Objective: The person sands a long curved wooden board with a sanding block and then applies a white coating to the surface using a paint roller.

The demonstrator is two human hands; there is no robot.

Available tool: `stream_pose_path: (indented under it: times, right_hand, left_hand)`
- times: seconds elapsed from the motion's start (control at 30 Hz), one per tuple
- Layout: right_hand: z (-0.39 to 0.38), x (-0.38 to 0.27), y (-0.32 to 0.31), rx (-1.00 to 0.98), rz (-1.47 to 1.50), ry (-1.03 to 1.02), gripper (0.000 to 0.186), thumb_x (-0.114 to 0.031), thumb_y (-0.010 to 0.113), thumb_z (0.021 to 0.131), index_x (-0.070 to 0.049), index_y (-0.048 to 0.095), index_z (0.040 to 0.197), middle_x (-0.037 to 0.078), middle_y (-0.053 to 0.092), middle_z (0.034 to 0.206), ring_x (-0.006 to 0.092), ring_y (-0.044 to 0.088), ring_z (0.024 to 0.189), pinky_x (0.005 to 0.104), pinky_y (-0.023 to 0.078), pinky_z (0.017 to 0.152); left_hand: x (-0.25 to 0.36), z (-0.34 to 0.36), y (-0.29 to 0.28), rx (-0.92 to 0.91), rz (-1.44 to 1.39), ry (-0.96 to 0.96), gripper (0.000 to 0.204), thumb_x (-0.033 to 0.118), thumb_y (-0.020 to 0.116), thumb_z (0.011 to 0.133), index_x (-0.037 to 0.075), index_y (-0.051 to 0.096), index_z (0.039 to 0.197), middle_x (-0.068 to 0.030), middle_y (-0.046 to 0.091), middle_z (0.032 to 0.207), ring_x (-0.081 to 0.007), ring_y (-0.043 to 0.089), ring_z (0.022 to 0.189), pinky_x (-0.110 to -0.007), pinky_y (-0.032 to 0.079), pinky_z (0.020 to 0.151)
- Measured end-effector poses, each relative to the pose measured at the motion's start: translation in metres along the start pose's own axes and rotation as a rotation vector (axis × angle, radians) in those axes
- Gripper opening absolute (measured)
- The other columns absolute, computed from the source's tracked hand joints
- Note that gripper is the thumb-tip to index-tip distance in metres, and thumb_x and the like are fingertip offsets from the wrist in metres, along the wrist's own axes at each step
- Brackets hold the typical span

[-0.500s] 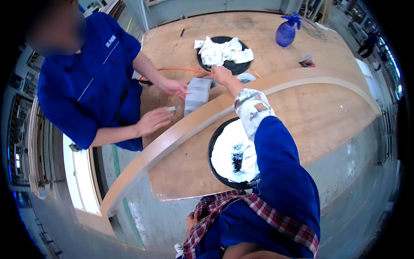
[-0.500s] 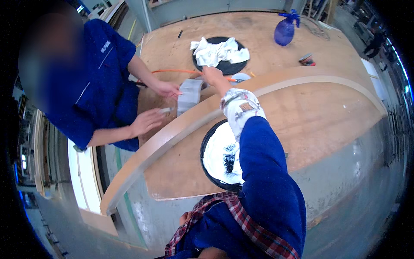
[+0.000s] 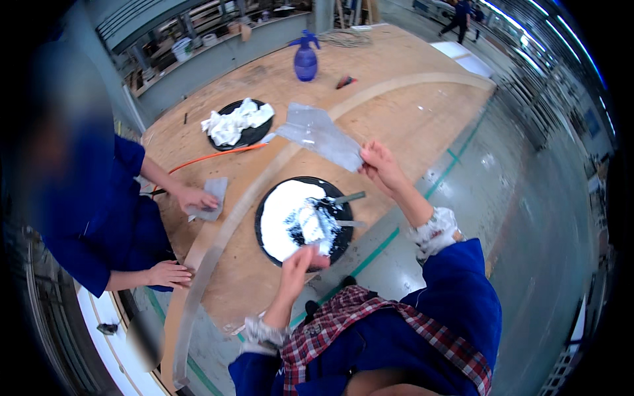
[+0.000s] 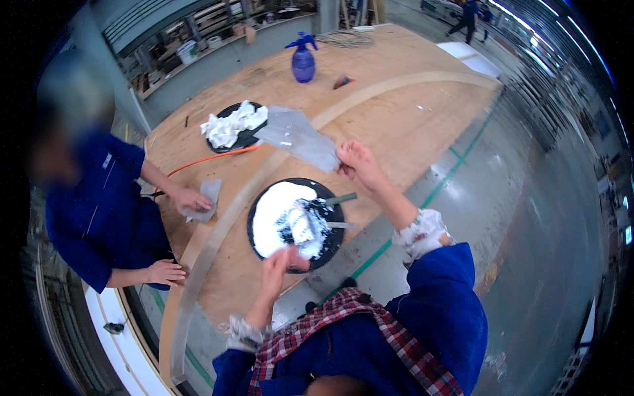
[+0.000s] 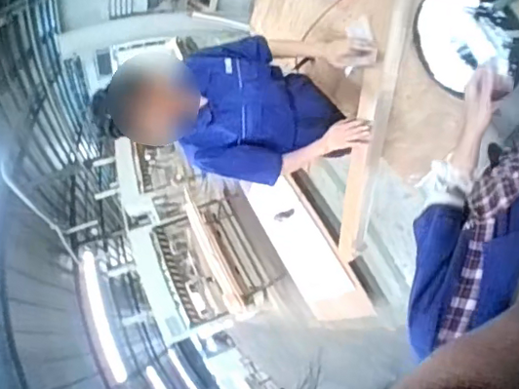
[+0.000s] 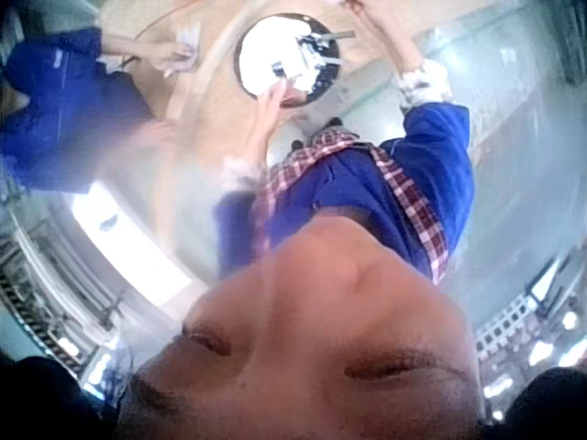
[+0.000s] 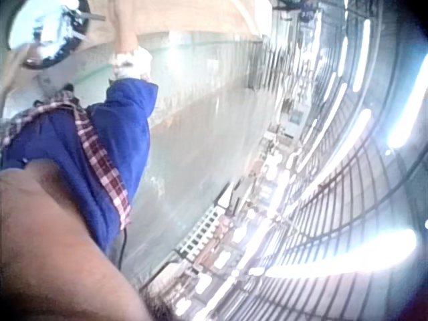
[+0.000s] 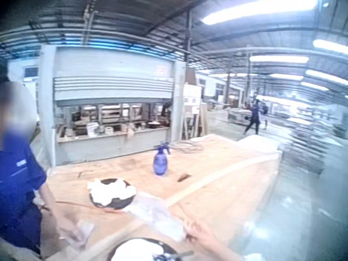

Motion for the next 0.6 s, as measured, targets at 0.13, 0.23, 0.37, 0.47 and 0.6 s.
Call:
stream_pose_path:
  times: [0.13,0.23,0.37,0.47,0.6]
  right_hand:
    - [-0.118,-0.004,-0.042,-0.098,0.509,0.137,0.013,-0.016,0.050,0.088,-0.005,0.047,0.094,0.002,0.050,0.077,0.0095,0.047,0.066,0.0211,0.041,0.057]
    - [-0.184,0.006,-0.083,0.036,0.802,0.227,0.011,-0.013,0.046,0.089,-0.004,0.048,0.096,0.002,0.048,0.081,0.0091,0.046,0.068,0.0211,0.041,0.057]
    - [-0.247,-0.012,-0.197,0.382,0.767,0.132,0.032,-0.014,0.045,0.089,-0.002,0.044,0.119,0.005,0.052,0.107,0.0099,0.050,0.079,0.0194,0.043,0.063]
    - [-0.285,-0.064,-0.277,0.395,0.549,-0.024,0.042,-0.016,0.048,0.088,0.000,0.039,0.126,0.005,0.052,0.113,0.0095,0.052,0.088,0.0222,0.043,0.071]
    - [-0.329,-0.107,-0.377,0.550,0.401,-0.108,0.039,-0.015,0.049,0.088,0.000,0.042,0.123,0.004,0.056,0.108,0.0103,0.053,0.092,0.0249,0.042,0.075]
  left_hand:
    - [0.025,0.080,0.115,-0.179,-0.472,0.182,0.057,0.037,0.046,0.088,-0.001,0.032,0.127,-0.0137,0.047,0.122,-0.0232,0.047,0.111,-0.037,0.037,0.093]
    - [0.014,0.113,0.190,-0.240,-0.351,0.183,0.056,0.028,0.058,0.083,-0.001,0.035,0.124,-0.0110,0.047,0.120,-0.0196,0.046,0.109,-0.035,0.037,0.092]
    - [-0.013,0.128,0.301,-0.197,-0.185,0.105,0.048,0.015,0.068,0.076,0.000,0.045,0.115,-0.0073,0.053,0.109,-0.0153,0.050,0.099,-0.030,0.039,0.088]
    - [-0.046,0.145,0.385,-0.195,-0.156,0.032,0.043,0.015,0.069,0.075,-0.002,0.050,0.109,-0.0076,0.057,0.103,-0.0149,0.053,0.094,-0.029,0.041,0.083]
    - [-0.088,0.185,0.476,-0.247,-0.143,-0.070,0.045,0.015,0.070,0.074,-0.005,0.049,0.108,-0.0097,0.057,0.102,-0.0153,0.055,0.091,-0.029,0.044,0.079]
Point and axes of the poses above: each hand's wrist, its own z-axis towards the middle knuckle, its own y-axis out of the palm, x = y × z, the point moved 10 cm from there along z, towards the middle knuckle
